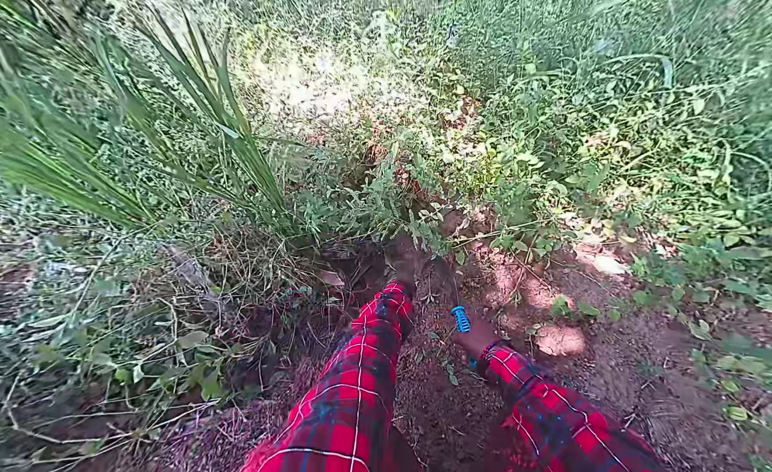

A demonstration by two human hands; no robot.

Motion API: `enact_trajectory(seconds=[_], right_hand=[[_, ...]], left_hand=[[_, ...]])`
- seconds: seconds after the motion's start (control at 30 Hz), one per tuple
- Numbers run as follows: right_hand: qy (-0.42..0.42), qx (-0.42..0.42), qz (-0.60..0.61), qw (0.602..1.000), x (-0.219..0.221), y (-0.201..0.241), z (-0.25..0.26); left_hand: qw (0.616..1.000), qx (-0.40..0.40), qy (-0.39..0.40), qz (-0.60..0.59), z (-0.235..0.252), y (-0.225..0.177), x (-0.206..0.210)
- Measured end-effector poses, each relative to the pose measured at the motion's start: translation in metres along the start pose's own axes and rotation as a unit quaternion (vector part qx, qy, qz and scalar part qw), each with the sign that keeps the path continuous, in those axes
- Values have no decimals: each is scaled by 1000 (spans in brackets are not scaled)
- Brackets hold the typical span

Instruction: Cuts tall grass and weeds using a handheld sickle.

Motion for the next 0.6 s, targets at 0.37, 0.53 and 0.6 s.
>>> enact_trajectory(seconds=[0.37, 0.53, 0.6], right_hand=[[-43, 1, 16, 999, -2, -10, 11], [33, 40, -70, 996, 21, -15, 4], [30, 34, -37, 998, 22, -15, 5]], left_hand=[[993, -104, 46, -10, 20, 24, 58], [993, -108, 23, -37, 15, 39, 60], [994, -105, 13, -36, 16, 37, 55]])
Point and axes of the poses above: each hand's wrist, its own z-axis towards the middle knuckle, its own x-axis out of the palm, y = z × x, the point moved 8 cm from there along z, towards the middle knuckle, and after that the axes turned 2 degrees about -y, right-handed, at the moved point
